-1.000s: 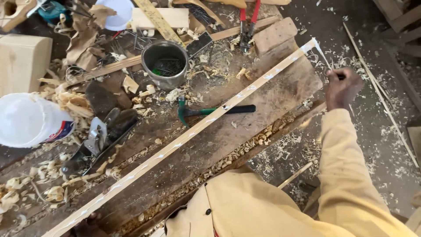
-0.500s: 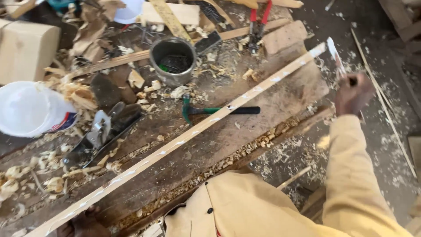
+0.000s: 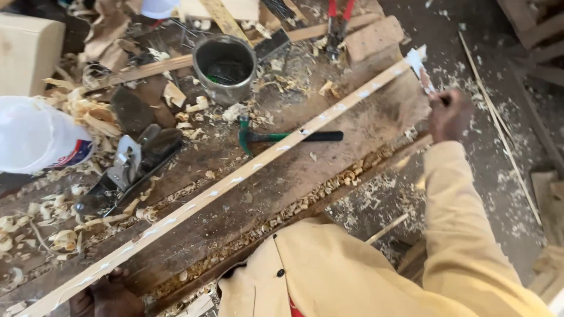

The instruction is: Sawing, measuring, hammering, and applying glue to wooden strips on a workbench

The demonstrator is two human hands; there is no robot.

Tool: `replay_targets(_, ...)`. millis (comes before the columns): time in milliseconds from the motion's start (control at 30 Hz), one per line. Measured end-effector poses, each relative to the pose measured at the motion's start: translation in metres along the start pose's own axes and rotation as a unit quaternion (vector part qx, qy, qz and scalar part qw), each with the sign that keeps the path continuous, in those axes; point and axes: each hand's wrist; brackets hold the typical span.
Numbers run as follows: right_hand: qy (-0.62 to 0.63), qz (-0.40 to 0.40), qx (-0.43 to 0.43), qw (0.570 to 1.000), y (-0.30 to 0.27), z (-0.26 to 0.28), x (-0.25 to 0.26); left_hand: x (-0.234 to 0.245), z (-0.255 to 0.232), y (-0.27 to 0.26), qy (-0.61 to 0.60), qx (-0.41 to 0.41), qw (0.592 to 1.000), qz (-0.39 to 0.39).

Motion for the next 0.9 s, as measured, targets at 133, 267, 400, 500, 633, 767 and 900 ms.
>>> replay_targets(133,-0.182,0.145,-0.15,0.961,-0.028,0.082,0.005,0.005,0.011,0.001,0.047,-0.093,0.995,-0.003)
replay_targets(267,-0.073,0.065,0.112,0.989,-0.078,0.089,-0.006,-0.015,-0.011,-0.012,0.052,-0.061,0.997,-0.016)
replay_targets(400,0.04,0.075,0.014,0.996,-0.067,0.082,-0.001,-0.022,-0.009,-0.011,0.084,-0.071,0.994,-0.029)
replay_targets(500,0.094,0.075,-0.07,0.99,-0.074,0.09,-0.007,-0.004,0.001,-0.004,0.059,-0.082,0.995,0.008)
replay_targets(633,0.043,0.139,-0.068,0.987,-0.107,0.137,-0.01,-0.021,-0.007,-0.011,0.066,-0.107,0.991,-0.041)
replay_targets(767,0.032,0.14,0.068,0.987,-0.135,0.154,-0.014,-0.013,-0.001,-0.008,-0.023,-0.092,0.991,-0.091)
replay_targets(900,0.074,0.112,0.033,0.99,-0.135,0.163,-0.016,-0.025,-0.012,-0.014,0.002,-0.125,0.992,-0.035)
Point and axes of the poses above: each hand's wrist, its own y-axis towards the middle knuckle, its own x-axis out of the back of the hand, z = x × y, and after that the axes turned 7 degrees about z, right-handed
